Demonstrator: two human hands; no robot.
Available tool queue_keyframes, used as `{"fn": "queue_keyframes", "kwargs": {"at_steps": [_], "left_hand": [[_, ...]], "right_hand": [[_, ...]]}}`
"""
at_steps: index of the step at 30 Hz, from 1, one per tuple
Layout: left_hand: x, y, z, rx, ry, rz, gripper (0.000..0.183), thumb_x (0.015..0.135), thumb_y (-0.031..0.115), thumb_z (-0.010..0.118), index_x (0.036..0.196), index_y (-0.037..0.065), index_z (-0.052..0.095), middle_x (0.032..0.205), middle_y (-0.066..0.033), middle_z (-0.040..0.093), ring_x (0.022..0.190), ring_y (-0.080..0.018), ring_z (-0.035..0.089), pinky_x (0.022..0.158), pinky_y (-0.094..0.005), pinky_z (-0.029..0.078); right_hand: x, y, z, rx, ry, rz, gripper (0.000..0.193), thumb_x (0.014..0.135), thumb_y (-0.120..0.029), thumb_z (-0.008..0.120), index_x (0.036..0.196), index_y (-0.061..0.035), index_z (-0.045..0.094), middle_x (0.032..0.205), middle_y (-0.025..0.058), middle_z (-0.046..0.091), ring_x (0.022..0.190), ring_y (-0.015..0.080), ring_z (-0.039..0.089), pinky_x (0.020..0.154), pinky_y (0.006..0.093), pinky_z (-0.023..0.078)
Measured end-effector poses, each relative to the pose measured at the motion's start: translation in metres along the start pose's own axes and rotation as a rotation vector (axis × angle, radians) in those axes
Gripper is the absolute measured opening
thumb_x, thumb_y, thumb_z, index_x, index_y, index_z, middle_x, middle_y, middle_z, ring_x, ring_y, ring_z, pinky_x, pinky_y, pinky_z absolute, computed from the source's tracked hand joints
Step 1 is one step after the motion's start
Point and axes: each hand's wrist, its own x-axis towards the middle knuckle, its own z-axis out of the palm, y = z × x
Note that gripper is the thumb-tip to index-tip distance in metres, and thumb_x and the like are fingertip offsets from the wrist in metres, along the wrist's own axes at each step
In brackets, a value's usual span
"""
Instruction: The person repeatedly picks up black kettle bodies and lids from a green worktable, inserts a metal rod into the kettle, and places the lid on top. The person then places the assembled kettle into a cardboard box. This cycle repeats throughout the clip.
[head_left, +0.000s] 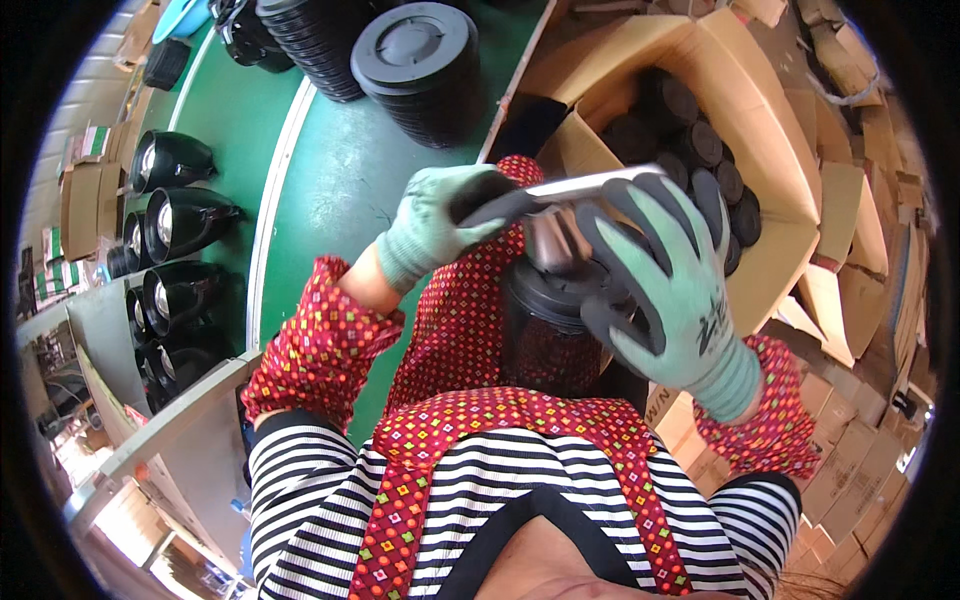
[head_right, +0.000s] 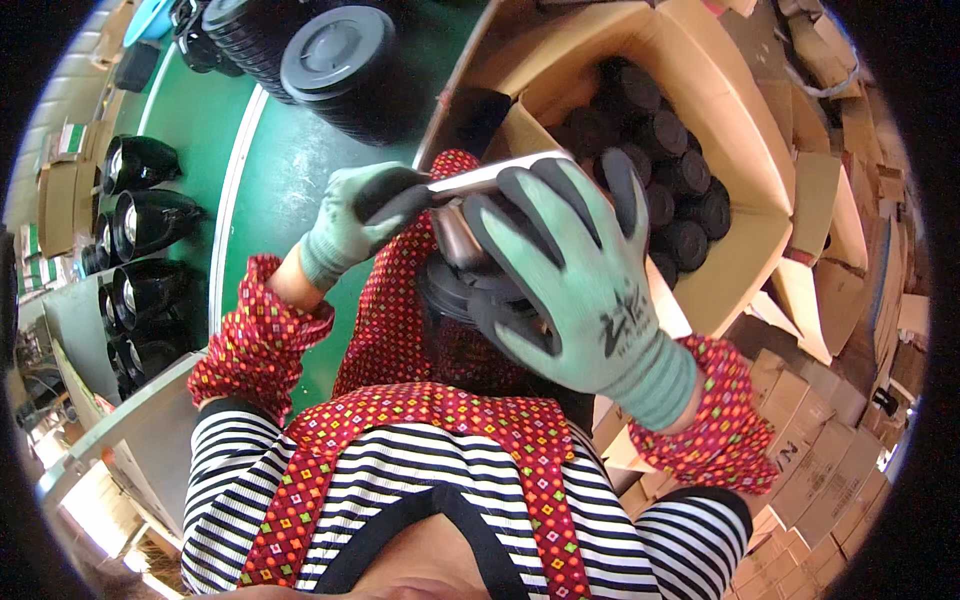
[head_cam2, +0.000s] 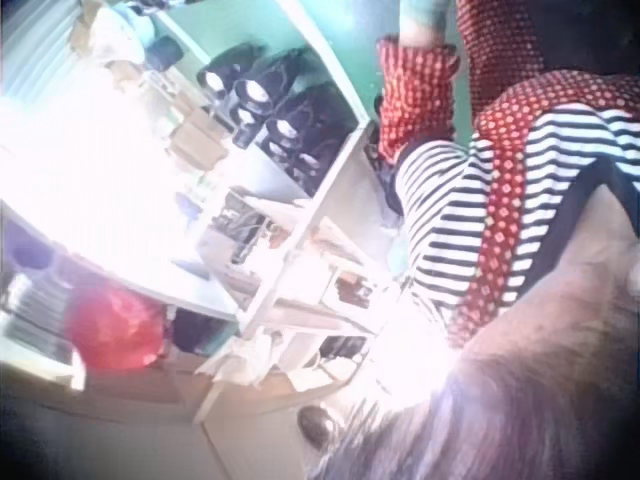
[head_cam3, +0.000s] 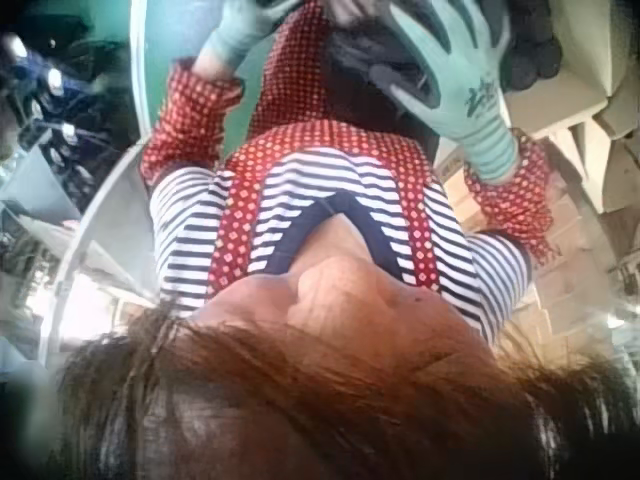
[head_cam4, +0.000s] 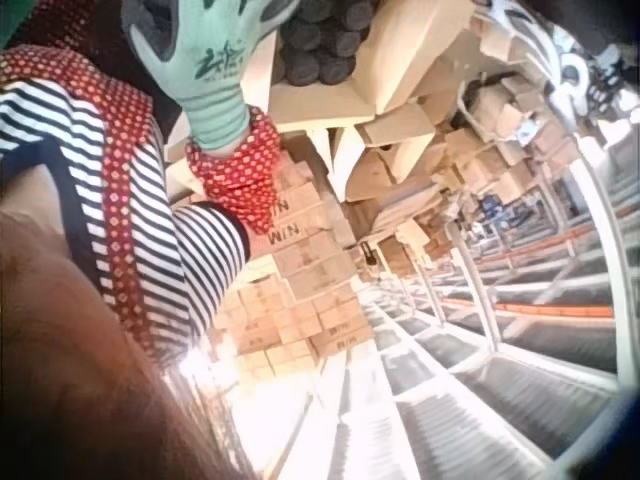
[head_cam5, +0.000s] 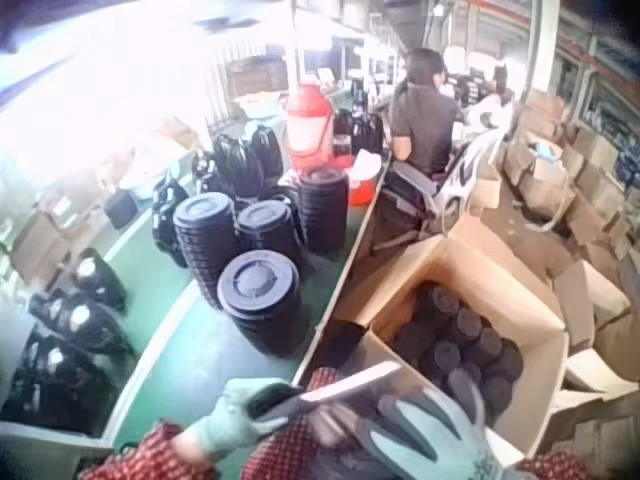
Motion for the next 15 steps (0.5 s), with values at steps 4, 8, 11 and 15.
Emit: {"fn": "queue_keyframes", "kwargs": {"at_steps": [4,8,11,15], "left_hand": [[-0.079,-0.029,-0.018,0.199,0.308,-0.267,0.021,0.091,0.019,0.080,0.105,0.005,0.073,0.086,-0.0162,0.072,0.075,-0.0320,0.072,0.069,-0.0391,0.056],[-0.181,-0.073,-0.023,0.606,0.375,-0.398,0.019,0.089,0.024,0.081,0.100,0.011,0.072,0.082,-0.0133,0.070,0.073,-0.0355,0.070,0.067,-0.0429,0.055],[-0.220,-0.075,-0.023,0.622,0.287,-0.490,0.044,0.080,0.026,0.085,0.118,0.011,0.069,0.105,-0.0127,0.071,0.098,-0.0348,0.069,0.084,-0.0451,0.055],[-0.210,-0.021,-0.021,0.430,0.355,-0.325,0.103,0.070,0.031,0.096,0.154,0.005,0.043,0.151,-0.0257,0.046,0.142,-0.0444,0.045,0.118,-0.0502,0.040]], "right_hand": [[-0.030,-0.005,0.039,0.406,-0.099,0.149,0.096,0.074,-0.051,0.089,0.152,-0.0085,0.054,0.154,0.0216,0.050,0.141,0.0474,0.045,0.119,0.0549,0.034],[-0.029,0.000,0.047,0.539,-0.036,0.111,0.073,0.077,-0.036,0.090,0.137,-0.0035,0.065,0.137,0.0207,0.066,0.129,0.0419,0.060,0.113,0.0491,0.045],[-0.019,0.005,0.043,0.509,0.037,0.096,0.066,0.081,-0.026,0.089,0.137,-0.0007,0.065,0.133,0.0175,0.070,0.126,0.0333,0.066,0.109,0.0412,0.049],[0.011,0.004,0.018,0.960,0.273,0.405,0.056,0.089,-0.023,0.085,0.133,0.0053,0.066,0.128,0.0106,0.072,0.117,0.0189,0.065,0.106,0.0327,0.049]]}}
